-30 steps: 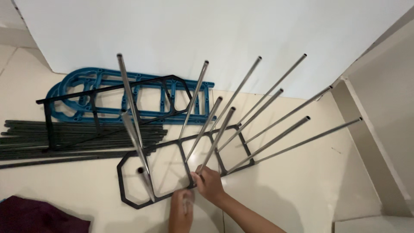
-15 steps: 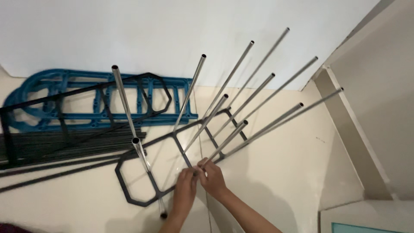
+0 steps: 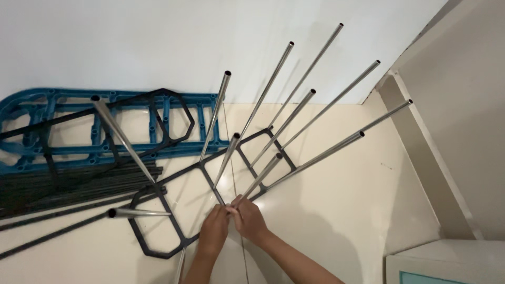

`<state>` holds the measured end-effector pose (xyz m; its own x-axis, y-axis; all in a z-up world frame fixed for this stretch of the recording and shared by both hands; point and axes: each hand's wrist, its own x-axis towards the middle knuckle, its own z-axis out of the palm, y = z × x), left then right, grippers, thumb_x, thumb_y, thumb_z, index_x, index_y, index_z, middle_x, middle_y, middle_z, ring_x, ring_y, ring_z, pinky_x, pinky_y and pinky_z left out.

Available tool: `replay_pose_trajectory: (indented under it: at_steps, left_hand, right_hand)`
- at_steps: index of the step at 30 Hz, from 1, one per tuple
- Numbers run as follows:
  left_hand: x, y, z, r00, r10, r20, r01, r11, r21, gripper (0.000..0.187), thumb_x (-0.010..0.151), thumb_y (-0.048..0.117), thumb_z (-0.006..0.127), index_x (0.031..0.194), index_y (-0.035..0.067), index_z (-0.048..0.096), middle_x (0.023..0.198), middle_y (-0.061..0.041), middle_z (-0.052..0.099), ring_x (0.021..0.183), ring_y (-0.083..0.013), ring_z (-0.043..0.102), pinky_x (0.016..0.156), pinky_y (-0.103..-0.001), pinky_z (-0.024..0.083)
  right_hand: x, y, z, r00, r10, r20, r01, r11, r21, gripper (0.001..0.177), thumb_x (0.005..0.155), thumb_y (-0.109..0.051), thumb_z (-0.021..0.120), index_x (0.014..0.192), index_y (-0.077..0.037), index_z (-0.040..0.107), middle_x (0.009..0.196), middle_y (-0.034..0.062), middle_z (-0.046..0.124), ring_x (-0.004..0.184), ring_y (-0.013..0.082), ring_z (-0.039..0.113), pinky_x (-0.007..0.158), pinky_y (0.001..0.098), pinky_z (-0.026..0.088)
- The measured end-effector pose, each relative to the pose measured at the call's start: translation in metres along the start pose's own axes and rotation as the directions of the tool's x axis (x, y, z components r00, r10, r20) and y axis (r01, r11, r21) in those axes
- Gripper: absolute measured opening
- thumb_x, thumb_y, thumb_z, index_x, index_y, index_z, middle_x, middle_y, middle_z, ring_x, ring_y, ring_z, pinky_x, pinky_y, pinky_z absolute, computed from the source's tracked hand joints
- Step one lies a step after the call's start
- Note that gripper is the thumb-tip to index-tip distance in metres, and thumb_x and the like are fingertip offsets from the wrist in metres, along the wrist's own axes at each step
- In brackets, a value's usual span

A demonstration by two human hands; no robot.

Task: The person assembles a metal shelving unit by inserting vertical metal poles into a black plastic frame and then attaching a second frame on top. The person works on a tiled floor in a room with white walls.

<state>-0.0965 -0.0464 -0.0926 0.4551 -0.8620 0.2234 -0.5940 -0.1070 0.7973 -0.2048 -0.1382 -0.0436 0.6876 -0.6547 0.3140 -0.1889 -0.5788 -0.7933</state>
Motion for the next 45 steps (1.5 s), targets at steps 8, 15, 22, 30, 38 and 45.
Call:
replay_pose_trajectory:
  at_steps: [8, 15, 22, 30, 38, 45]
  left_hand:
    - [0.001, 0.003, -0.002, 0.998, -0.042, 0.052, 0.040, 0.999, 0.034, 0.021, 0.082, -0.001, 0.065, 0.102, 0.004, 0.065, 0.101, -0.014, 0.063, 0.094, -0.0363, 0.065, 0.079, -0.045, 0.053]
    - [0.001, 0.010, -0.006, 0.996, -0.085, 0.018, 0.087, 0.978, -0.188, 0.033, 0.081, -0.003, 0.064, 0.113, 0.004, 0.068, 0.098, -0.014, 0.064, 0.092, -0.0334, 0.067, 0.078, -0.041, 0.053]
    - [0.016, 0.011, -0.007, 0.952, -0.250, -0.177, 0.172, 0.915, -0.366, 0.045, 0.078, -0.007, 0.049, 0.122, 0.001, 0.055, 0.110, -0.013, 0.061, 0.100, -0.0278, 0.065, 0.086, -0.039, 0.053]
    - [0.052, 0.015, 0.000, 0.885, -0.373, -0.278, 0.274, 0.901, -0.335, 0.024, 0.098, 0.005, 0.060, 0.120, 0.005, 0.066, 0.118, -0.011, 0.064, 0.097, -0.0232, 0.068, 0.072, -0.033, 0.058]
    - [0.058, 0.004, -0.002, 0.911, -0.196, -0.363, 0.145, 0.976, -0.162, 0.020, 0.095, -0.001, 0.059, 0.111, 0.002, 0.071, 0.097, -0.013, 0.065, 0.084, -0.0286, 0.068, 0.073, -0.037, 0.053]
    - [0.065, 0.010, -0.009, 0.928, -0.274, -0.254, 0.241, 0.958, -0.154, 0.031, 0.092, -0.004, 0.056, 0.115, 0.006, 0.073, 0.095, -0.013, 0.062, 0.085, -0.0292, 0.066, 0.075, -0.040, 0.052]
  right_hand:
    - [0.000, 0.006, 0.002, 0.993, 0.089, 0.072, -0.088, 0.996, -0.023, 0.009, 0.098, -0.007, 0.062, 0.093, 0.001, 0.060, 0.089, 0.0179, 0.065, 0.080, 0.0372, 0.066, 0.072, 0.0423, 0.053]
    - [-0.014, 0.004, -0.009, 0.983, 0.114, 0.146, -0.128, 0.988, 0.091, 0.012, 0.096, -0.003, 0.059, 0.108, 0.000, 0.060, 0.102, 0.0195, 0.063, 0.090, 0.0365, 0.068, 0.080, 0.0421, 0.054]
    - [0.027, -0.008, -0.025, 0.990, 0.141, 0.003, -0.140, 0.979, 0.145, 0.025, 0.090, 0.002, 0.058, 0.115, -0.002, 0.060, 0.096, 0.0105, 0.061, 0.078, 0.0185, 0.062, 0.068, 0.0317, 0.054]
    - [0.105, -0.048, -0.029, 0.991, 0.017, 0.132, -0.050, 0.967, 0.249, 0.019, 0.090, -0.005, 0.072, 0.109, -0.001, 0.073, 0.097, 0.0100, 0.063, 0.076, 0.0176, 0.060, 0.065, 0.0333, 0.049]
    - [0.108, -0.049, -0.025, 0.998, -0.052, 0.016, 0.047, 0.968, 0.246, 0.008, 0.090, -0.002, 0.068, 0.095, 0.004, 0.070, 0.093, 0.0138, 0.069, 0.076, 0.0199, 0.069, 0.068, 0.0306, 0.054]
    - [0.109, -0.040, -0.032, 0.999, -0.010, 0.032, 0.003, 0.979, 0.206, 0.008, 0.091, -0.003, 0.070, 0.094, 0.004, 0.072, 0.090, 0.0127, 0.070, 0.069, 0.0193, 0.065, 0.064, 0.0291, 0.051]
